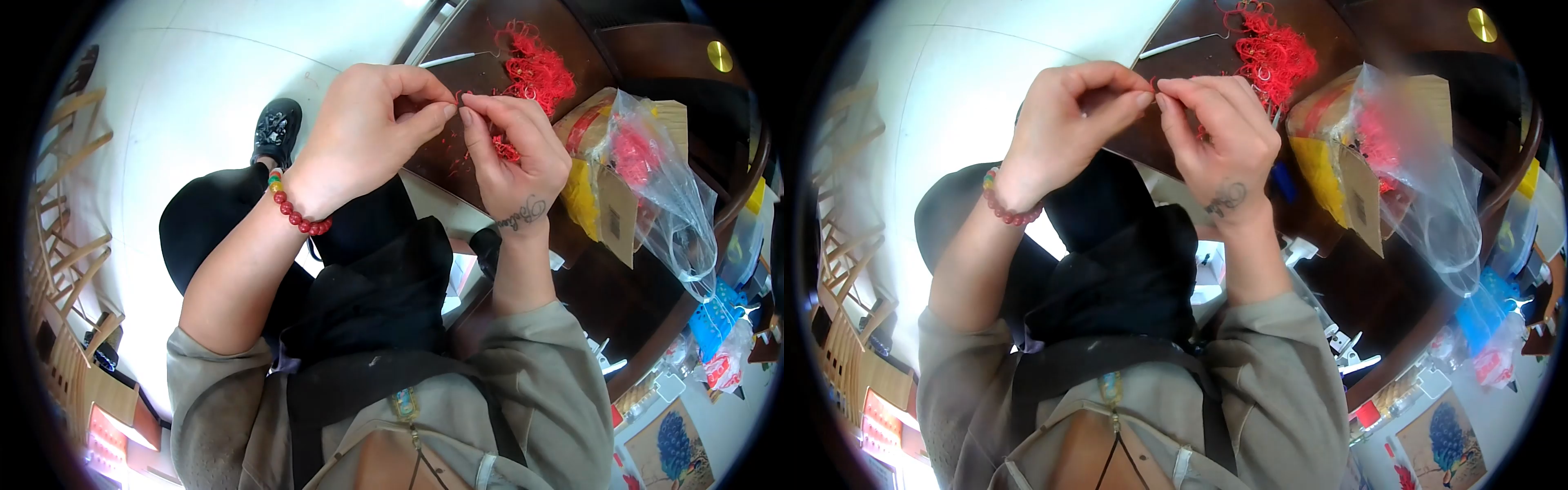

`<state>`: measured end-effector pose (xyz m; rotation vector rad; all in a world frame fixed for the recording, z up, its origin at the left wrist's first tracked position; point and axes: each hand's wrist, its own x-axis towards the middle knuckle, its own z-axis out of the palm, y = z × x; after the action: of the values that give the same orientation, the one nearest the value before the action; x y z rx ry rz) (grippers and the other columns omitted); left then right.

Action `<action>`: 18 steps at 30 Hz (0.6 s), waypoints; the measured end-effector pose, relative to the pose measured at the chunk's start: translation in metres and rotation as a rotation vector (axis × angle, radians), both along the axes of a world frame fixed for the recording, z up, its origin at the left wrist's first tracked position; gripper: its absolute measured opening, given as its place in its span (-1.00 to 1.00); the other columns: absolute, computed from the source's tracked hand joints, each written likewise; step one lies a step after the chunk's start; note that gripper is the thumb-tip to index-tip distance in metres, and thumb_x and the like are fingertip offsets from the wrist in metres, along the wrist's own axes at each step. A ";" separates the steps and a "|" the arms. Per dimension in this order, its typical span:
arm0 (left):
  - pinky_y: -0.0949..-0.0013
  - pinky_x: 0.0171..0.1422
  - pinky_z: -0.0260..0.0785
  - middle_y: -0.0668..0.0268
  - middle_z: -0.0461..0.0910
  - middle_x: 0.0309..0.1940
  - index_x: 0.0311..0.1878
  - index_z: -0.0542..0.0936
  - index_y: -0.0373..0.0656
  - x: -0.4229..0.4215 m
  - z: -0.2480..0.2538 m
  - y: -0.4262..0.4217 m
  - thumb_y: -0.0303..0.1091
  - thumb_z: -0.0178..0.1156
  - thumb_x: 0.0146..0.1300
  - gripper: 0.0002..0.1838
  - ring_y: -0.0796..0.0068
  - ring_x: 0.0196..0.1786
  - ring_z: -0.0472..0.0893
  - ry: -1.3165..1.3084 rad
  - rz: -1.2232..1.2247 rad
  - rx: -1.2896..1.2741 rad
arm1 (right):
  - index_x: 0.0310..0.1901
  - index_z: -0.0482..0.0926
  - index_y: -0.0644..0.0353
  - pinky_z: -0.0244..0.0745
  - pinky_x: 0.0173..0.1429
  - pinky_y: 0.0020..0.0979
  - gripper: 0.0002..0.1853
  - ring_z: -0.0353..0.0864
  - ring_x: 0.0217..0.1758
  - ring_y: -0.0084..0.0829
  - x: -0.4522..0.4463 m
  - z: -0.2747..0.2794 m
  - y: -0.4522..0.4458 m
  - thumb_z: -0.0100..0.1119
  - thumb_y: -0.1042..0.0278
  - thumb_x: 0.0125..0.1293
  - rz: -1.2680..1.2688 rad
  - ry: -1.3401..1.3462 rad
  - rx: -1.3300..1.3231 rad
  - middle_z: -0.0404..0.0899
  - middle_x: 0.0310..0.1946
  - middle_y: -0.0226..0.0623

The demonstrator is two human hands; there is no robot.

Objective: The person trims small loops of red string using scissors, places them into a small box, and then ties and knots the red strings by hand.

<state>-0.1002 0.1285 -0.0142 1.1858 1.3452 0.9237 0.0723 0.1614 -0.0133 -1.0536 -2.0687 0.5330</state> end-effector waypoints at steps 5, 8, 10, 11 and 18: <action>0.58 -0.14 0.42 0.32 0.64 -0.40 -0.21 0.63 -0.37 -0.001 0.001 -0.001 -0.45 0.23 0.25 -0.84 0.68 -0.29 0.56 0.067 -0.046 0.057 | -0.36 0.65 0.26 0.46 -0.36 -0.48 -0.90 0.58 -0.44 -0.44 -0.001 0.004 0.003 0.33 0.59 0.05 0.059 -0.021 -0.088 0.59 -0.45 -0.29; 0.57 -0.13 0.42 0.32 0.64 -0.39 -0.19 0.62 -0.37 -0.002 -0.005 -0.002 -0.45 0.21 0.26 -0.84 0.68 -0.29 0.56 -0.010 -0.074 0.039 | -0.36 0.63 0.26 0.44 -0.37 -0.51 -0.93 0.56 -0.48 -0.49 0.000 0.007 0.001 0.30 0.57 0.10 0.038 0.008 -0.241 0.58 -0.46 -0.30; 0.57 -0.14 0.41 0.33 0.64 -0.39 -0.18 0.62 -0.36 -0.002 -0.006 -0.001 -0.45 0.21 0.27 -0.85 0.69 -0.29 0.55 -0.090 -0.083 0.021 | -0.33 0.62 0.27 0.43 -0.37 -0.54 -0.95 0.55 -0.50 -0.54 0.003 0.002 0.001 0.27 0.54 0.16 -0.005 0.031 -0.322 0.59 -0.45 -0.32; 0.58 -0.14 0.41 0.34 0.63 -0.39 -0.18 0.62 -0.35 -0.001 -0.005 -0.002 -0.45 0.20 0.28 -0.85 0.70 -0.30 0.54 -0.126 -0.080 0.012 | -0.30 0.61 0.28 0.42 -0.36 -0.56 -0.94 0.53 -0.49 -0.57 0.003 0.000 -0.001 0.25 0.52 0.20 -0.032 0.096 -0.376 0.58 -0.45 -0.34; 0.63 -0.18 0.36 0.46 0.57 -0.42 -0.21 0.61 -0.31 -0.001 -0.005 0.000 -0.41 0.19 0.31 -0.86 0.77 -0.31 0.48 -0.182 -0.062 0.013 | -0.19 0.53 0.33 0.38 -0.27 -0.64 -0.88 0.45 -0.38 -0.69 0.000 0.000 -0.010 0.11 0.44 0.36 -0.037 0.212 -0.567 0.54 -0.40 -0.41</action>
<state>-0.1010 0.1286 -0.0192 1.1193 1.1526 0.9730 0.0722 0.1510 -0.0130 -1.2803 -1.7433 1.2040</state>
